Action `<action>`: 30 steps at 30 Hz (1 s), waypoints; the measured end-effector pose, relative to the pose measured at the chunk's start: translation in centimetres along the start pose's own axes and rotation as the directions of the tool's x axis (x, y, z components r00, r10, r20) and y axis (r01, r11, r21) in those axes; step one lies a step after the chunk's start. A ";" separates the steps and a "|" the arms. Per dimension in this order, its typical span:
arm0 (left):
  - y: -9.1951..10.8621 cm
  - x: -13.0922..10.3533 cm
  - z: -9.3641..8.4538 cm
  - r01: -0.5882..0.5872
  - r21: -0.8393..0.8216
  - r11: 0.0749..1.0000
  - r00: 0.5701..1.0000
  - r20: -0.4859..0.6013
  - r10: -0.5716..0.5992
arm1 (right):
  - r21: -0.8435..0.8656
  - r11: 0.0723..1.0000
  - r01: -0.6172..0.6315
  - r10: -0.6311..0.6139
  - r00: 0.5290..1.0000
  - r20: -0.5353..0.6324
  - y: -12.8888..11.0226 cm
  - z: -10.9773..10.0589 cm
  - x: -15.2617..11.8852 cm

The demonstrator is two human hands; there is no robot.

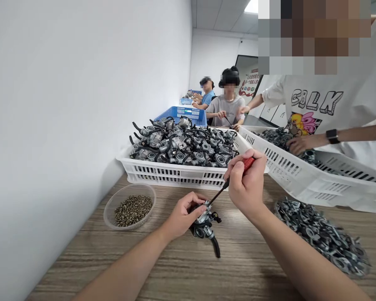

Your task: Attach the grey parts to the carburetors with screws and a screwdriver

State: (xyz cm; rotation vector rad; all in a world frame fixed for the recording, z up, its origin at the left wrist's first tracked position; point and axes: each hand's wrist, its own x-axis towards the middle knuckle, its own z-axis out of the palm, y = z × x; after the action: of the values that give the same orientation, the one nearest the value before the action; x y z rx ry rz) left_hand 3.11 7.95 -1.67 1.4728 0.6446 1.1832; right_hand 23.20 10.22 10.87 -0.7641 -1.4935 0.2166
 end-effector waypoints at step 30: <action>-0.3 -0.4 -0.3 -0.046 -0.042 0.998 0.997 0.061 0.048 | 0.160 0.982 0.103 -0.105 0.995 0.004 2.4 1.1 0.0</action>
State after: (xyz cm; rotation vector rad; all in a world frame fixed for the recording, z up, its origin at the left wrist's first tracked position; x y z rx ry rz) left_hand 2.81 7.81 -2.11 1.4918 0.5439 1.1754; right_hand 22.98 12.41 9.39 -0.5565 -1.5039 0.2593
